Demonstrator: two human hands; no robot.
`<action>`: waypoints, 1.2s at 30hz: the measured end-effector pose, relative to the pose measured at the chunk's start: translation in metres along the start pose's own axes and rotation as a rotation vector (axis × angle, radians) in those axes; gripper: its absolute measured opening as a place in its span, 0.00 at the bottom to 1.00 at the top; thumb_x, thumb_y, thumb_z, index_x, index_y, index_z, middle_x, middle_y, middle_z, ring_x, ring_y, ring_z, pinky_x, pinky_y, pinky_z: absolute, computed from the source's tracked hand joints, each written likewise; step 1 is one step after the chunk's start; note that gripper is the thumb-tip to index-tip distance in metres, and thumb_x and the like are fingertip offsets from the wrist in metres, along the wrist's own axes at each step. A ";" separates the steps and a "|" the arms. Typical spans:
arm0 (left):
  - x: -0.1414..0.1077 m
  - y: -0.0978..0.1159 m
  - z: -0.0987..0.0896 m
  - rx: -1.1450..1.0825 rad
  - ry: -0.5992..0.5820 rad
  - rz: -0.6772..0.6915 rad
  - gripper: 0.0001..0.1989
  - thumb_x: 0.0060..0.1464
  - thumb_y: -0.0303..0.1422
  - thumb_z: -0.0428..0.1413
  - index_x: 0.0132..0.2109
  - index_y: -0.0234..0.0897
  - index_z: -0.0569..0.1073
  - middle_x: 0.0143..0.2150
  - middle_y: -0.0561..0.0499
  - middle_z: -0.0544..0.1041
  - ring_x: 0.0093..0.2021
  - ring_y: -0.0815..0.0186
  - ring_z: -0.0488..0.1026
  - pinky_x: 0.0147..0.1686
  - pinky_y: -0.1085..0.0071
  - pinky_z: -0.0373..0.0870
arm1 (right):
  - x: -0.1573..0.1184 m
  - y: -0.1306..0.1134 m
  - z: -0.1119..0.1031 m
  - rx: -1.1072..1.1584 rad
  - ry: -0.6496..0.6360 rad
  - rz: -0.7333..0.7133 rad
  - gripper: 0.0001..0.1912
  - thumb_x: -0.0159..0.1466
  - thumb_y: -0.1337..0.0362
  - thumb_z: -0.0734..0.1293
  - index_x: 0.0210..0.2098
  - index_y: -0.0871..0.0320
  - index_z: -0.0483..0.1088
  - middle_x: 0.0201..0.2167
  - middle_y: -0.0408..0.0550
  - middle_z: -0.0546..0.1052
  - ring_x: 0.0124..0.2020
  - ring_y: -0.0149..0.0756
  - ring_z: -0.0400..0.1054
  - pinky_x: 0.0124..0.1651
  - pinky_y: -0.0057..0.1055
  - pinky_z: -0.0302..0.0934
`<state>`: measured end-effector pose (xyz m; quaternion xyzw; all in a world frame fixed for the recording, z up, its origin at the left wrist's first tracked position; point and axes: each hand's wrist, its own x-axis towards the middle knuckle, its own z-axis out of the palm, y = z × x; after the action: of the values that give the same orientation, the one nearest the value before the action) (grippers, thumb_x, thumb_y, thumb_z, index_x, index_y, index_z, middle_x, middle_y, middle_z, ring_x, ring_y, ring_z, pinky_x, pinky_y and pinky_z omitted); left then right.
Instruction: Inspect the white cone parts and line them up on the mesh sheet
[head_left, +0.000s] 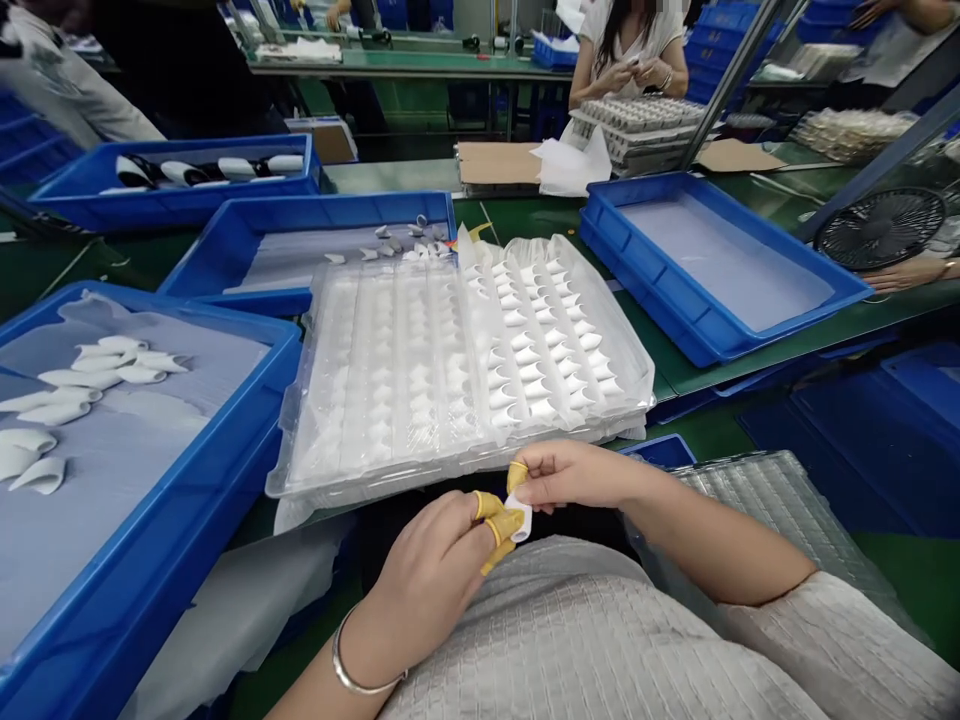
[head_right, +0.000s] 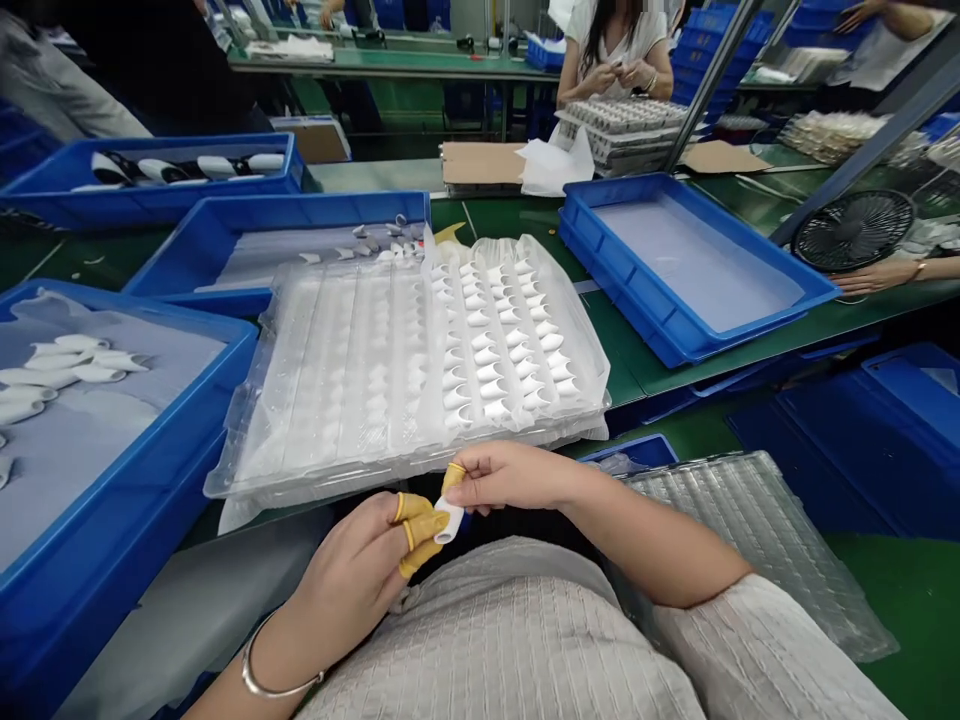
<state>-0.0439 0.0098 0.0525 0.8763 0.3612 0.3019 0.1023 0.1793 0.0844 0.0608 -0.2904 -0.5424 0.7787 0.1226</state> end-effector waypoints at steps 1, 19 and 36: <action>0.006 -0.002 -0.002 0.024 0.020 0.003 0.10 0.61 0.26 0.53 0.49 0.40 0.70 0.41 0.45 0.75 0.38 0.62 0.74 0.35 0.68 0.74 | -0.003 -0.010 -0.004 0.006 -0.006 0.000 0.15 0.60 0.54 0.72 0.33 0.61 0.69 0.24 0.40 0.70 0.25 0.26 0.64 0.27 0.24 0.56; 0.008 -0.064 -0.007 0.401 -0.008 -0.124 0.14 0.65 0.41 0.46 0.46 0.41 0.73 0.45 0.46 0.80 0.38 0.58 0.81 0.33 0.66 0.79 | 0.104 -0.093 -0.134 -0.948 0.713 -0.093 0.09 0.61 0.62 0.66 0.28 0.59 0.74 0.33 0.44 0.75 0.29 0.31 0.66 0.30 0.27 0.55; 0.012 -0.050 -0.002 0.374 0.062 -0.181 0.11 0.65 0.35 0.47 0.42 0.39 0.73 0.43 0.45 0.79 0.39 0.59 0.79 0.34 0.66 0.78 | 0.129 -0.106 -0.117 -1.376 0.695 0.056 0.06 0.62 0.69 0.67 0.30 0.61 0.76 0.39 0.55 0.77 0.41 0.45 0.70 0.36 0.31 0.59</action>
<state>-0.0677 0.0541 0.0398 0.8343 0.4911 0.2462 -0.0466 0.1307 0.2808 0.0887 -0.5428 -0.8272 0.1331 0.0579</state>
